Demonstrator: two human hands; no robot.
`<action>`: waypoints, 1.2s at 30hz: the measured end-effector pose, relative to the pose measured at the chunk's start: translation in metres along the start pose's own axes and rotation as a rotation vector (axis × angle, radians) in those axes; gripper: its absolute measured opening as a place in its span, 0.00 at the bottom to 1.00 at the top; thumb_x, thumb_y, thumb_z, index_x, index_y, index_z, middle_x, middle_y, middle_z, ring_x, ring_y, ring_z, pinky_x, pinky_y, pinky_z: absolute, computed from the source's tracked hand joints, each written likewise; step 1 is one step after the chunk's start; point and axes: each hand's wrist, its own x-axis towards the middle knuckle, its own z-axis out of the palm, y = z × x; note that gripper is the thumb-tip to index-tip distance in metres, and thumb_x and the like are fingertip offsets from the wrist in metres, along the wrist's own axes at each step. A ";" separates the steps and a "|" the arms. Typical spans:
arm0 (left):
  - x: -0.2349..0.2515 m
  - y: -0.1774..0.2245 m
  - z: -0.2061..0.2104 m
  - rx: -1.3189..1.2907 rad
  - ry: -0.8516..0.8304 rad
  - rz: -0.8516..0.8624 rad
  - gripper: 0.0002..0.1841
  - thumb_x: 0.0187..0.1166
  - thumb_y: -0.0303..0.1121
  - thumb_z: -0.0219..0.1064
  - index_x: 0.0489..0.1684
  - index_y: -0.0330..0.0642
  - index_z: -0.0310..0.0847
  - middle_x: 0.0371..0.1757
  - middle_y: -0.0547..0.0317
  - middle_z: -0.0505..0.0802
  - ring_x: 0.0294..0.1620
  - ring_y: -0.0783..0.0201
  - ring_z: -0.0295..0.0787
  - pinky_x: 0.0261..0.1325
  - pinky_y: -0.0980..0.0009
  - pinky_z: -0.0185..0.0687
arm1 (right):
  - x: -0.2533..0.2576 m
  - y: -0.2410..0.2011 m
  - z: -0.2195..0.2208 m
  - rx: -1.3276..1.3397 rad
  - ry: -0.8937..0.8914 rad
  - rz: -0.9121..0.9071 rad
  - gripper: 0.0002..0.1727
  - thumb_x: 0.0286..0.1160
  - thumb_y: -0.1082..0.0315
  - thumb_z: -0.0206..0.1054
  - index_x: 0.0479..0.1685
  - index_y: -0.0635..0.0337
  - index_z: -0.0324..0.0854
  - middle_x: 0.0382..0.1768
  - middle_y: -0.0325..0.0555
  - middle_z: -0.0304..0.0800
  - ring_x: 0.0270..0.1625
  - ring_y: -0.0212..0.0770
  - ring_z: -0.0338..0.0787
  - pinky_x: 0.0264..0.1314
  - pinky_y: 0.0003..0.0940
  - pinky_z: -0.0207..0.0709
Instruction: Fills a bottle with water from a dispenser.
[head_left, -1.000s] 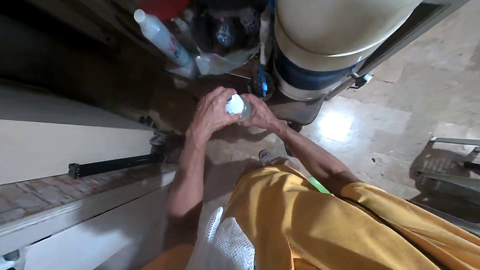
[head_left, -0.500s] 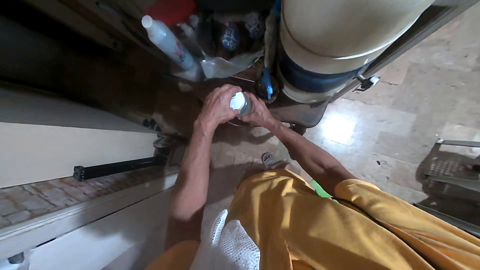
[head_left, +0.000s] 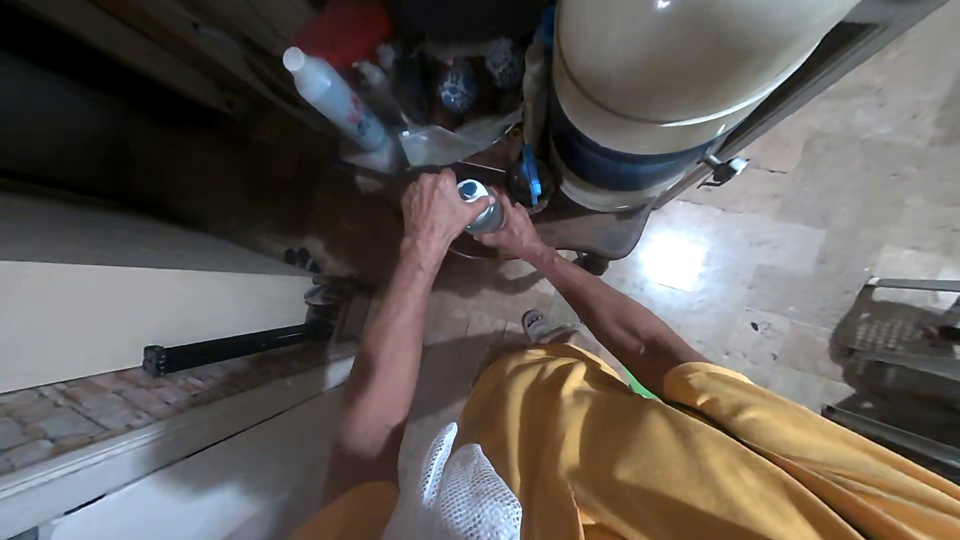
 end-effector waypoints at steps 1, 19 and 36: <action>0.002 0.001 0.002 0.001 -0.003 0.043 0.38 0.63 0.68 0.71 0.46 0.36 0.85 0.47 0.38 0.92 0.54 0.39 0.91 0.53 0.39 0.83 | 0.000 0.001 0.000 -0.001 0.004 -0.005 0.59 0.43 0.53 0.91 0.86 0.58 0.65 0.65 0.64 0.87 0.68 0.60 0.87 0.75 0.58 0.78; 0.018 -0.007 -0.006 -0.067 -0.177 0.481 0.34 0.60 0.40 0.80 0.74 0.54 0.82 0.71 0.49 0.86 0.72 0.43 0.81 0.67 0.36 0.75 | 0.001 0.003 -0.001 -0.089 -0.032 0.007 0.56 0.47 0.48 0.89 0.83 0.62 0.68 0.64 0.64 0.88 0.66 0.59 0.88 0.74 0.57 0.78; 0.014 -0.013 -0.017 -0.464 -0.154 0.693 0.33 0.64 0.35 0.75 0.76 0.48 0.80 0.72 0.57 0.89 0.75 0.60 0.83 0.81 0.55 0.74 | -0.002 -0.002 -0.001 -0.182 -0.036 0.089 0.58 0.47 0.43 0.88 0.86 0.55 0.66 0.63 0.64 0.87 0.64 0.62 0.88 0.67 0.63 0.80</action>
